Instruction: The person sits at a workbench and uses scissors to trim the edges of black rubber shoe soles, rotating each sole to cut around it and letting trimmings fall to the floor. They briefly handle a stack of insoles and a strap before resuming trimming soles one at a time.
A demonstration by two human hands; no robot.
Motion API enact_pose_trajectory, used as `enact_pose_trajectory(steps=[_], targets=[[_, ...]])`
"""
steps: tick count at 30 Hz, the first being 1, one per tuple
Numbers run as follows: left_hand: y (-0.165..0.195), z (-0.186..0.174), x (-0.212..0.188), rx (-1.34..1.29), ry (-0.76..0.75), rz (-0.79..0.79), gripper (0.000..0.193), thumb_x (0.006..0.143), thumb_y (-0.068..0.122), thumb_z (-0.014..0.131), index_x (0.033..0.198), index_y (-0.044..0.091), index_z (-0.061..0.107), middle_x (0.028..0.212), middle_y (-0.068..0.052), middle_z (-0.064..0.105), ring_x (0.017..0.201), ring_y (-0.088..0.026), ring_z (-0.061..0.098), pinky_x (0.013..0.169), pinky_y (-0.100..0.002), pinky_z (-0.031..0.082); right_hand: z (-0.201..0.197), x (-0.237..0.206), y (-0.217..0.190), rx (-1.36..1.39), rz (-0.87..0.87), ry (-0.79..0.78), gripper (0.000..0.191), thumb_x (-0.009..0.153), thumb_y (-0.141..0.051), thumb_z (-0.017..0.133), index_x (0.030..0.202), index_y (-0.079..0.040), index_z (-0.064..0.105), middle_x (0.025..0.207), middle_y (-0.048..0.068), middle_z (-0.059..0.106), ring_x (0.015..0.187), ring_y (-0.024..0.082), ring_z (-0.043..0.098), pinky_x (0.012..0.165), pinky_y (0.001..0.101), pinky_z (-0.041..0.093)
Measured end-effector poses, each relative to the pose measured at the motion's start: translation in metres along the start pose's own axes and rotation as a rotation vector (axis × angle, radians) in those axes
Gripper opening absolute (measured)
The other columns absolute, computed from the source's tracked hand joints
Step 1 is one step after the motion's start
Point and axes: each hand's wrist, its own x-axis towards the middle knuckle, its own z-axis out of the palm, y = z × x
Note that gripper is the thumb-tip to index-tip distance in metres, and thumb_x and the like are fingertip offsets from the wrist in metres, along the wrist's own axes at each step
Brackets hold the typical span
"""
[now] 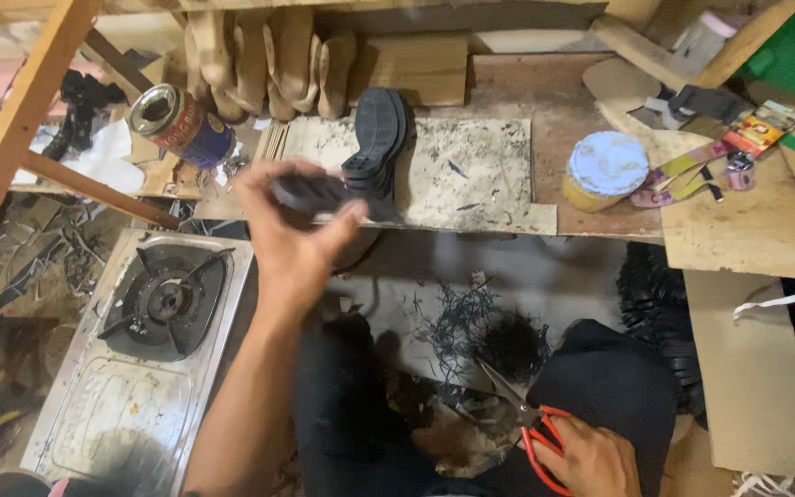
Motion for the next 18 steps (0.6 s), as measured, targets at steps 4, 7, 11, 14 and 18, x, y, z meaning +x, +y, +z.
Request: enact_pose_trajectory(steps=[4, 7, 11, 14, 18], targets=[[-0.051, 0.011, 0.049, 0.169, 0.2, 0.199, 0.063, 0.09, 0.002, 0.087, 0.131, 0.008, 0.04, 0.129, -0.012, 0.053, 0.123, -0.023, 0.061, 0.113, -0.036, 0.05, -0.006, 0.008, -0.008, -0.076, 0.155, -0.212, 0.065, 0.07, -0.059, 0.08, 0.119, -0.016, 0.073, 0.108, 0.007, 0.078, 0.073, 0.026, 0.079, 0.069, 0.0387, 0.064], [-0.084, 0.02, 0.054, 0.794, 0.176, 0.059, 0.055, 0.086, 0.019, 0.088, 0.124, 0.001, 0.052, 0.118, -0.018, 0.06, 0.111, -0.035, 0.06, 0.098, -0.041, 0.047, -0.011, 0.012, -0.011, -0.053, 0.145, -0.255, 0.066, 0.074, -0.058, 0.078, 0.12, -0.01, 0.072, 0.107, 0.012, 0.078, 0.075, 0.027, 0.08, 0.07, 0.0392, 0.064], [-0.103, 0.026, 0.042, 1.006, -0.006, 0.03, 0.032, 0.089, 0.025, 0.078, 0.11, 0.003, 0.066, 0.113, -0.016, 0.066, 0.104, -0.041, 0.061, 0.089, -0.049, 0.048, -0.012, 0.016, -0.006, -0.032, 0.166, -0.312, 0.067, 0.074, -0.057, 0.08, 0.123, -0.012, 0.072, 0.109, 0.017, 0.076, 0.078, 0.028, 0.08, 0.076, 0.0378, 0.064], [-0.108, 0.026, 0.042, 1.094, -0.027, 0.099, 0.026, 0.089, 0.021, 0.076, 0.106, 0.003, 0.068, 0.106, -0.017, 0.066, 0.099, -0.041, 0.061, 0.089, -0.05, 0.048, -0.007, 0.014, 0.0, -0.09, -0.059, -0.24, 0.054, 0.078, -0.053, 0.078, 0.12, -0.019, 0.073, 0.115, 0.017, 0.075, 0.081, 0.029, 0.08, 0.072, 0.0385, 0.063], [-0.101, 0.026, 0.043, 1.11, -0.008, 0.176, 0.022, 0.087, 0.019, 0.076, 0.1, 0.003, 0.068, 0.101, -0.016, 0.066, 0.096, -0.039, 0.063, 0.093, -0.048, 0.05, 0.007, 0.017, 0.011, -0.114, -0.06, -0.284, 0.057, 0.078, -0.056, 0.077, 0.126, -0.025, 0.071, 0.123, 0.01, 0.073, 0.083, 0.028, 0.079, 0.074, 0.0381, 0.063]])
